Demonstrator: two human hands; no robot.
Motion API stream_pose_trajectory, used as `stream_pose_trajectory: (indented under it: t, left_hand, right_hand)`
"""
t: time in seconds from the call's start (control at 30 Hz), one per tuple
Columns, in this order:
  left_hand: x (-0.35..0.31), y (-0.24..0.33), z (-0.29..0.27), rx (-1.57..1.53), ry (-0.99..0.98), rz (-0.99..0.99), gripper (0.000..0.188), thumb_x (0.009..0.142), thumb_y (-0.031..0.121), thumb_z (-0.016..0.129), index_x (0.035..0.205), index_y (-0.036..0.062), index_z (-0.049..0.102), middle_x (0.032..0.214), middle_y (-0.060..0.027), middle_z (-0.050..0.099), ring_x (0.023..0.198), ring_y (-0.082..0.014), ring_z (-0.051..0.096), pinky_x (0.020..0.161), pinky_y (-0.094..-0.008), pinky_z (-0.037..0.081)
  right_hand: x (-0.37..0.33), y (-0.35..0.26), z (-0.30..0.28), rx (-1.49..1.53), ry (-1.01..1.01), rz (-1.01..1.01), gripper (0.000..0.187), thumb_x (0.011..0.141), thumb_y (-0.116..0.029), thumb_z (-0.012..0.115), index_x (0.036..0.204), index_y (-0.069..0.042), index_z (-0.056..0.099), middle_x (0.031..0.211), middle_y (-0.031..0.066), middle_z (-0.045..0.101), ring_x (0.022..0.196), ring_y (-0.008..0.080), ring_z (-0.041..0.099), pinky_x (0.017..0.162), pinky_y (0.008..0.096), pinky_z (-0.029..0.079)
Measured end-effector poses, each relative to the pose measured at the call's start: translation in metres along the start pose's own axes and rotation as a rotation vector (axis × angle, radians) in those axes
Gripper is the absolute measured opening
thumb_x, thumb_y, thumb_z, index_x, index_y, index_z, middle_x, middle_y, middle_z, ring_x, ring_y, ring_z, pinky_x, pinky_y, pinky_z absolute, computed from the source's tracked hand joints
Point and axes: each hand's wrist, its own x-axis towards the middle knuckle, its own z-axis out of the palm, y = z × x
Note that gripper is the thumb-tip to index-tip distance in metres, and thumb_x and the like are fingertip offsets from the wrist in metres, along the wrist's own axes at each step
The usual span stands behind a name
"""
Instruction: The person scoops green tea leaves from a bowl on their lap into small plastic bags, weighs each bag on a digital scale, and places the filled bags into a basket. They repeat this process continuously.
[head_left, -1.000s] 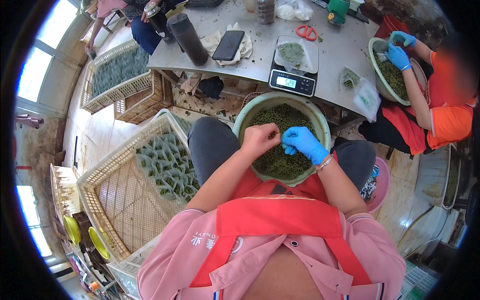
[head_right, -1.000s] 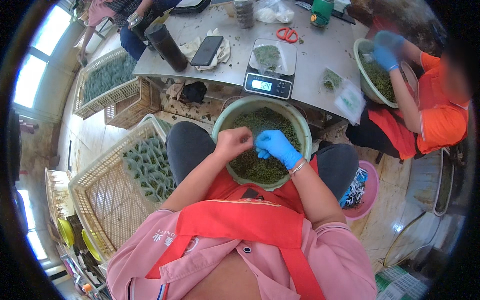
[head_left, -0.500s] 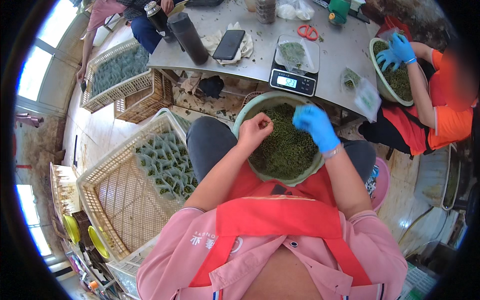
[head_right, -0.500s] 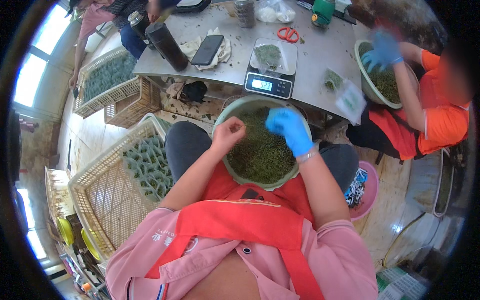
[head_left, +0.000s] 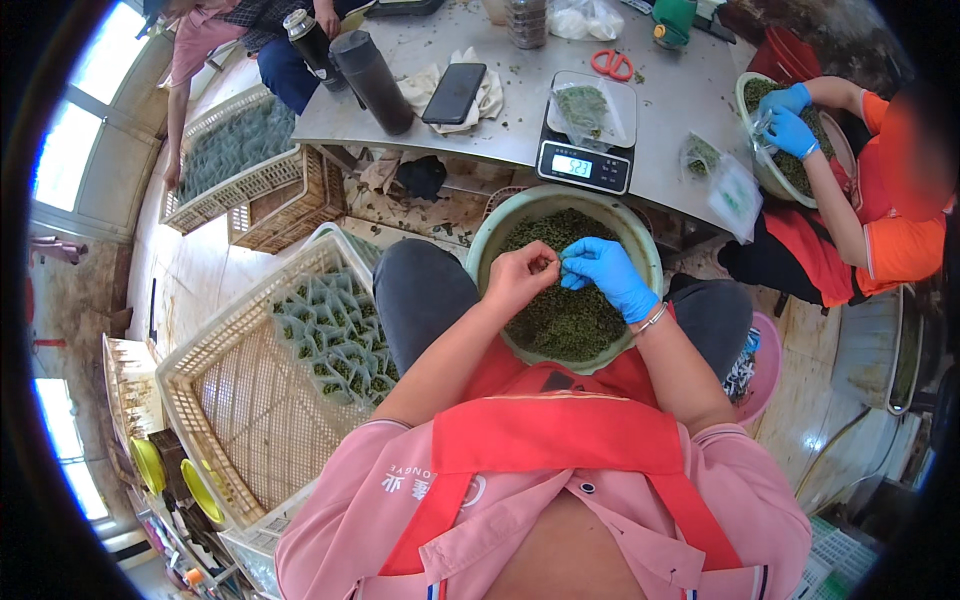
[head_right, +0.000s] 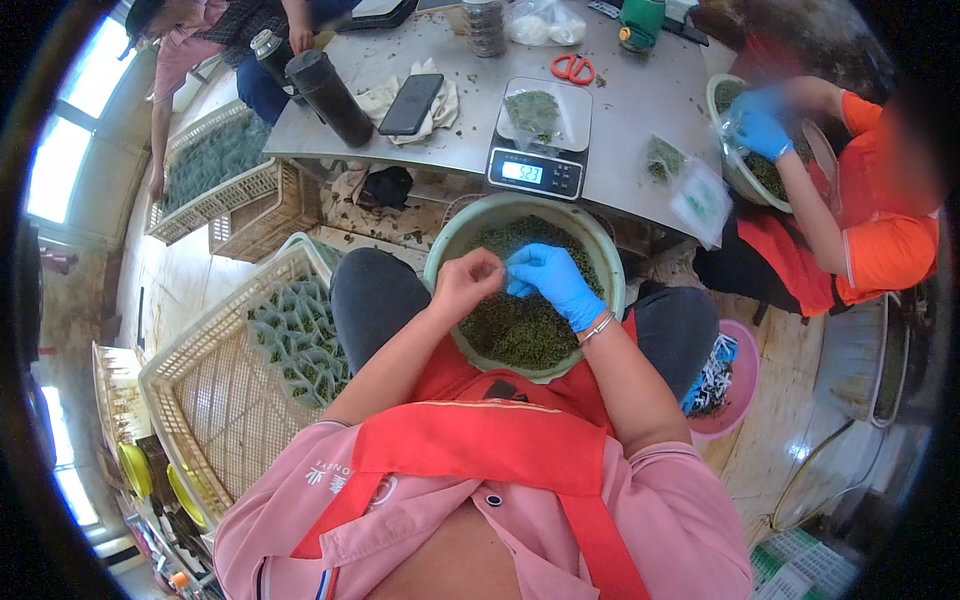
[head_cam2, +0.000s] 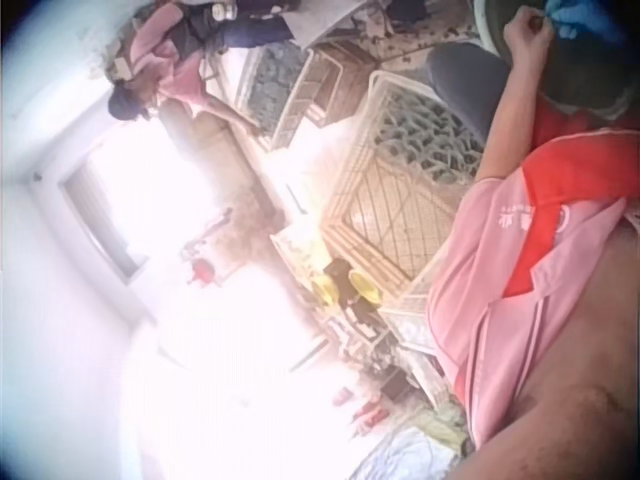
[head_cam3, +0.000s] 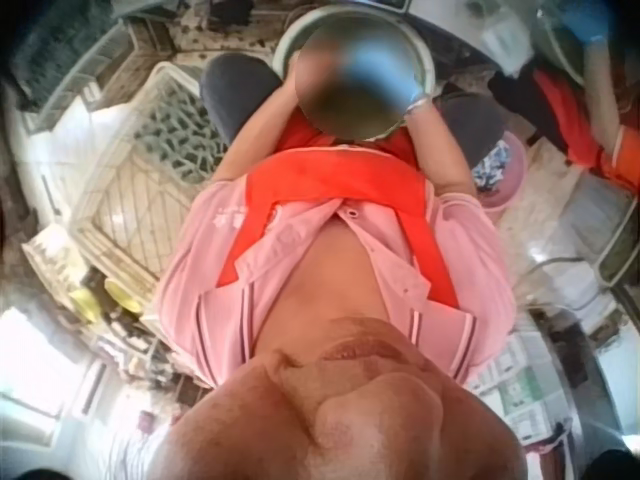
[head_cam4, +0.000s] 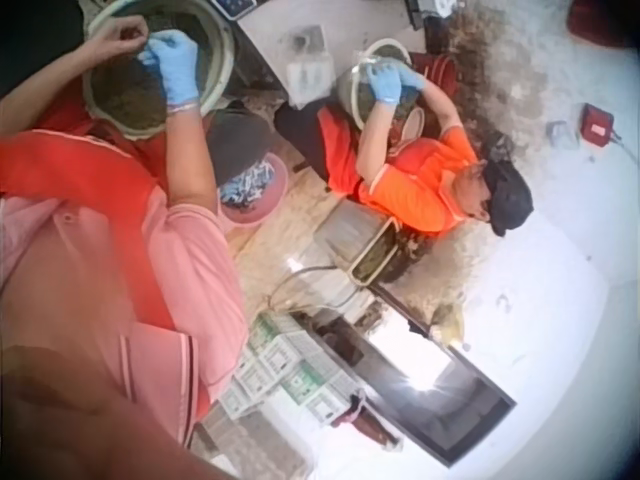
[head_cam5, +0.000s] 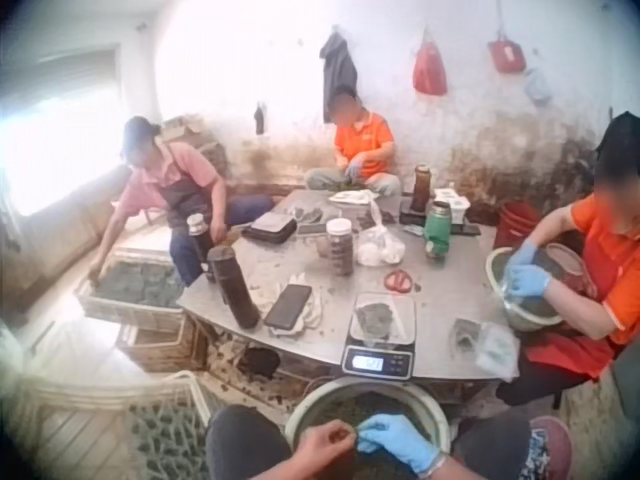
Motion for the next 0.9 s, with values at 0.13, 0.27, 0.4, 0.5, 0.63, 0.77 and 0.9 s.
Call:
stream_pose_trajectory:
  t: [0.13, 0.27, 0.4, 0.5, 0.63, 0.77, 0.9]
  left_hand:
    - [0.000, 0.008, -0.009, 0.329, 0.081, 0.090, 0.016, 0.074, 0.021, 0.069, 0.085, 0.0098, 0.064, 0.068, -0.0062, 0.064, 0.062, -0.0167, 0.062, 0.059, -0.0309, 0.049]
    - [0.004, 0.002, -0.012, 0.279, -0.020, 0.019, 0.020, 0.077, 0.027, 0.067, 0.091, 0.0123, 0.065, 0.076, -0.0079, 0.067, 0.068, -0.0224, 0.065, 0.063, -0.0341, 0.050]
    - [-0.003, 0.002, -0.006, 0.352, -0.227, 0.235, 0.035, 0.078, 0.035, 0.067, 0.109, 0.0171, 0.063, 0.090, -0.0091, 0.068, 0.077, -0.0266, 0.065, 0.067, -0.0378, 0.051]
    - [0.000, 0.012, -0.014, 0.451, -0.204, 0.303, 0.037, 0.079, 0.035, 0.066, 0.111, 0.0170, 0.062, 0.091, -0.0098, 0.068, 0.079, -0.0263, 0.065, 0.068, -0.0372, 0.051]
    - [0.034, 0.024, -0.053, 0.542, 0.005, 0.258, 0.028, 0.080, 0.032, 0.066, 0.103, 0.0154, 0.066, 0.086, -0.0091, 0.068, 0.073, -0.0257, 0.066, 0.066, -0.0352, 0.053]
    - [0.086, 0.016, -0.090, 0.265, 0.251, 0.096, 0.026, 0.083, 0.023, 0.066, 0.103, 0.0076, 0.065, 0.083, -0.0090, 0.069, 0.067, -0.0143, 0.067, 0.063, -0.0271, 0.051]
    - [0.101, -0.010, -0.089, 0.137, 0.384, -0.002, 0.027, 0.084, 0.024, 0.064, 0.105, 0.0066, 0.065, 0.083, -0.0087, 0.069, 0.067, -0.0162, 0.067, 0.063, -0.0294, 0.051]
  right_hand:
    - [-0.015, 0.006, -0.005, -0.207, -0.199, 0.198, 0.005, 0.079, -0.005, 0.060, 0.077, -0.001, 0.059, 0.067, 0.0096, 0.063, 0.056, 0.0155, 0.063, 0.050, 0.0264, 0.050]
    - [-0.005, -0.005, -0.027, -0.178, -0.002, 0.054, 0.004, 0.079, -0.005, 0.059, 0.077, -0.002, 0.061, 0.065, 0.0098, 0.062, 0.055, 0.0163, 0.062, 0.050, 0.0278, 0.050]
    - [0.040, -0.059, -0.035, 0.492, 0.201, -0.261, 0.025, 0.088, -0.017, 0.059, 0.107, -0.001, 0.058, 0.096, 0.0121, 0.065, 0.085, 0.0218, 0.064, 0.074, 0.0298, 0.052]
    - [0.036, -0.054, -0.040, 0.461, 0.279, -0.164, 0.027, 0.090, -0.016, 0.055, 0.113, -0.002, 0.058, 0.099, 0.0119, 0.065, 0.086, 0.0227, 0.065, 0.074, 0.0296, 0.052]
    - [0.023, -0.018, -0.039, 0.148, 0.367, -0.106, 0.031, 0.092, -0.021, 0.053, 0.118, -0.006, 0.059, 0.110, 0.0104, 0.063, 0.080, 0.0181, 0.065, 0.073, 0.0295, 0.052]
    - [0.031, -0.018, -0.030, -0.173, 0.547, -0.408, 0.033, 0.092, -0.013, 0.053, 0.124, -0.005, 0.056, 0.113, 0.0089, 0.063, 0.069, 0.0117, 0.063, 0.063, 0.0256, 0.051]
    - [0.053, -0.044, -0.028, -0.623, 0.658, -0.596, 0.035, 0.088, -0.013, 0.056, 0.123, -0.012, 0.057, 0.118, 0.0127, 0.061, 0.077, 0.0237, 0.066, 0.072, 0.0326, 0.053]
